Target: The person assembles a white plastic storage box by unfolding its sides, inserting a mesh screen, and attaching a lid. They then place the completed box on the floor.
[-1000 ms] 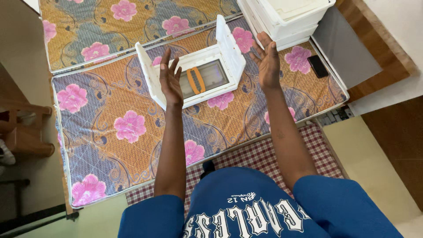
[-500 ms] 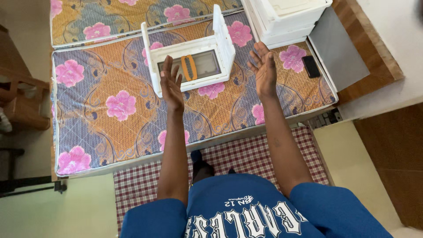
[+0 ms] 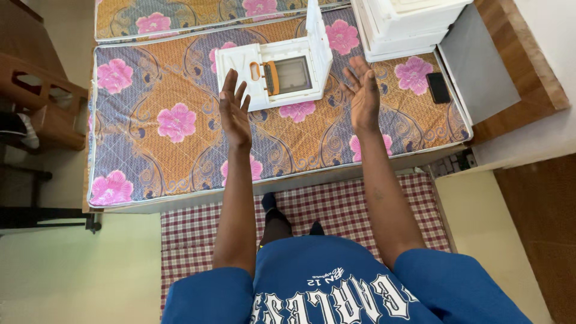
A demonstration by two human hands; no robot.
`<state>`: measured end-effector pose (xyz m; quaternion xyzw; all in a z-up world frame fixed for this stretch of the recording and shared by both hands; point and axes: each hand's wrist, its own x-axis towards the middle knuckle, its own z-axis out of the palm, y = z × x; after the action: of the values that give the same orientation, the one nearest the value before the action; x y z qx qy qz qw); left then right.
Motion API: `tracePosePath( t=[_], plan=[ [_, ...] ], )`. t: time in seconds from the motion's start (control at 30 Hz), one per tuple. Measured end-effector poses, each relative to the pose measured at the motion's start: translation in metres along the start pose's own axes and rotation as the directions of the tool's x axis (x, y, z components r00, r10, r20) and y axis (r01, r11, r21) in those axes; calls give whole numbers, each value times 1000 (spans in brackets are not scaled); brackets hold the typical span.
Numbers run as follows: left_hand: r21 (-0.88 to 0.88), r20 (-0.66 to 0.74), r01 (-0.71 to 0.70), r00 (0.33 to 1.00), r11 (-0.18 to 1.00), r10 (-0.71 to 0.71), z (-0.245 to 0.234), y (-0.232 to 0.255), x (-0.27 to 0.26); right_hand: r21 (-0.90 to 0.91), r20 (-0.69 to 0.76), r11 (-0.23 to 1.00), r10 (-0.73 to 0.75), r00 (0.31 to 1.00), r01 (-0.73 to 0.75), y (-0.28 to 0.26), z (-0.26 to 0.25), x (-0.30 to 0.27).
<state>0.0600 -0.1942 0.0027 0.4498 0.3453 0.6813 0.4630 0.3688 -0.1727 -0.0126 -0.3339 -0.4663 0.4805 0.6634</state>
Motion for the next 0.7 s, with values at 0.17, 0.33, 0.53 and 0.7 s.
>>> tracePosePath(
  t=[0.17,0.33,0.53,0.7],
  plan=[
    [5,1,-7,1000,1000,7,-11,9,-5,-1,-2,1000,9,1000,-9,1,13,-9],
    [12,13,-5,1000,1000,5,-24,9,2,-45,-21,999,-2,1000,1,4,32,-10],
    [-20,68,4,998,1000,-2,-42,14,24,-4,-16,999,-37,999,37,8,55,-4],
    [-64,112,24,994,998,-17,-67,15,44,0,-62,999,-47,997,47,18,71,-3]
  ],
)
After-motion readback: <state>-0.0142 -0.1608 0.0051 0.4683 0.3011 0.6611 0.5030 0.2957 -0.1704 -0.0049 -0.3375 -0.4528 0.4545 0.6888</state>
